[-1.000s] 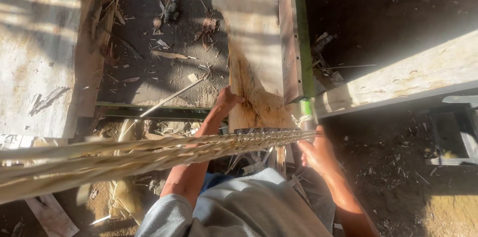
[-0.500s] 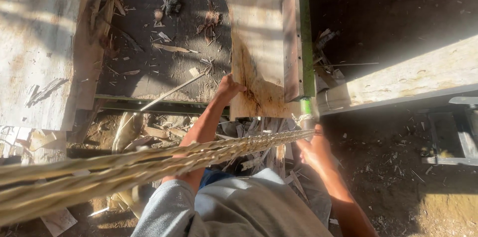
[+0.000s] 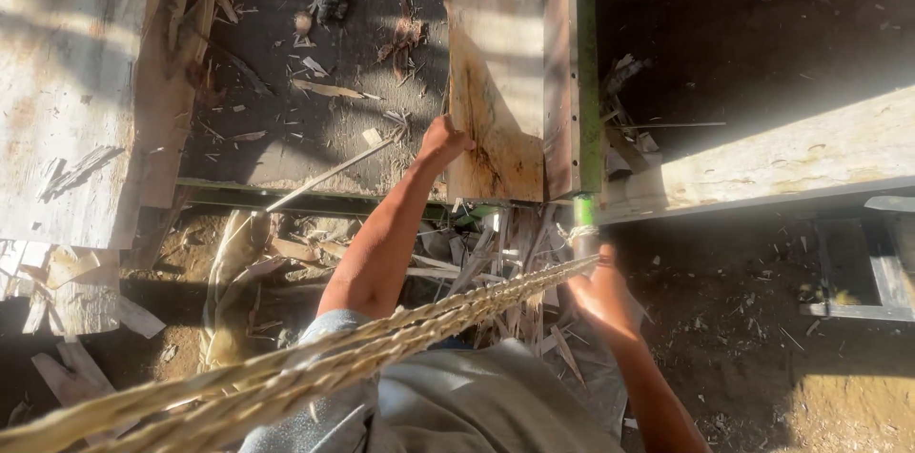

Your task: Feeding and sorting thin sheets of wood veneer through a processing machine.

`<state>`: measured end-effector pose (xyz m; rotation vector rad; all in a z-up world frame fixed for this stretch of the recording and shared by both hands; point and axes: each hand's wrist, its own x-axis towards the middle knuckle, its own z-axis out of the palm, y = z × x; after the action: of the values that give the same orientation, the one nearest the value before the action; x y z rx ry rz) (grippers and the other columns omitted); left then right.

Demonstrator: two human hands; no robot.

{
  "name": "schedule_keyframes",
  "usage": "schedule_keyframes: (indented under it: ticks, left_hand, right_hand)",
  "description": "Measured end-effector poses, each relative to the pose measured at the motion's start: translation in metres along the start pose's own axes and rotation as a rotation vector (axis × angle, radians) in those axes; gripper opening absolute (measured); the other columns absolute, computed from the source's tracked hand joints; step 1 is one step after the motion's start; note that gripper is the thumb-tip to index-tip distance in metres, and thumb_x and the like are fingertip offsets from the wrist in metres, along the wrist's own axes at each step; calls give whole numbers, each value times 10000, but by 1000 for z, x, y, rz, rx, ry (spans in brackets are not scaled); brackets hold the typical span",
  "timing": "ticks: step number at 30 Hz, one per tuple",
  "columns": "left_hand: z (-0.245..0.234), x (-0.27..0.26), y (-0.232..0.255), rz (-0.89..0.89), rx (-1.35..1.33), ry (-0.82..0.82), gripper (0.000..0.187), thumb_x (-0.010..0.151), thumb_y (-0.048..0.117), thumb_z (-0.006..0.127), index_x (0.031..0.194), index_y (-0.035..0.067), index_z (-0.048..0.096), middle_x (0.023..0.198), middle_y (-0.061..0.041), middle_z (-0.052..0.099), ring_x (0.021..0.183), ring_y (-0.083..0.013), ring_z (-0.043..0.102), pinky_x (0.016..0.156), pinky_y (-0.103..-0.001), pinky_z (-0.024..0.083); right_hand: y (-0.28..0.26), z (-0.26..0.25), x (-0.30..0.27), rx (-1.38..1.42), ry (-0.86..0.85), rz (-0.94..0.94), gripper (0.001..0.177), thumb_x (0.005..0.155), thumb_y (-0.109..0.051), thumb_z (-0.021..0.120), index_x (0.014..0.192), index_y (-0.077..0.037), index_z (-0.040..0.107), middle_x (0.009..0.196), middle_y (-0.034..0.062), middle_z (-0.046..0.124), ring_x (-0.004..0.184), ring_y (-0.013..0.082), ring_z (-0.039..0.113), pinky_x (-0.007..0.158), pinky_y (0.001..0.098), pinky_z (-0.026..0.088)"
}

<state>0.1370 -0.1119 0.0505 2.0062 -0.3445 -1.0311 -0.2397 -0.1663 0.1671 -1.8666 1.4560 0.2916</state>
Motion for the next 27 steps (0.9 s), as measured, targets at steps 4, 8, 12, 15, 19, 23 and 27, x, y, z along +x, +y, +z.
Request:
schedule_keyframes:
  ticks: [4,8,12,15,19,23,27]
  left_hand:
    - [7,11,-7,32,42,9,638,804,101,789,1355,-40,501,1113,-188,692,892,-226,658,789,-354,578]
    - [5,2,0,-25,-8,-49,801,864,81,717,1532,-35,291,984,-167,664,682,-166,609,523,-251,543]
    - [4,2,4,-58,41,-48,786,902,94,676,1562,-15,264,887,-137,672,628,-143,566,463,-225,488]
    - [8,-4,-1,-71,96,-34,679,904,99,654,1518,0,380,866,-113,676,623,-134,575,458,-231,486]
    - [3,17,-12,-15,122,33,750,835,106,735,1495,-11,399,1021,-155,681,793,-199,648,635,-311,564]
    - [0,12,-23,52,31,35,766,750,139,851,1399,-44,486,1227,-214,675,1045,-291,694,935,-384,575]
    - [-22,-6,-38,30,-23,-33,662,730,135,822,1333,-25,599,1196,-192,740,1033,-282,748,966,-375,596]
  right_hand:
    - [-48,-41,-45,133,-21,-21,375,919,-113,666,1241,-73,478,774,114,644,545,187,607,469,342,514]
    - [-67,-75,-65,269,12,35,392,886,-125,708,1220,-63,512,826,126,627,563,211,593,464,358,517]
    - [-8,-2,-8,233,83,-122,427,847,-59,706,1218,-44,496,856,120,627,588,183,620,455,320,544]
    - [40,67,35,361,-6,-94,656,812,6,590,1395,-90,306,775,144,648,507,223,624,381,361,499]
    - [-2,51,27,447,-57,-100,514,844,-13,611,1328,-12,437,742,146,609,487,240,574,381,373,444]
    - [19,25,17,259,-21,-118,478,854,-64,632,1308,-31,488,715,61,668,541,150,646,439,320,508]
    - [-37,-22,-32,385,-129,-44,505,876,-193,777,1290,-39,532,700,94,602,510,181,565,434,348,482]
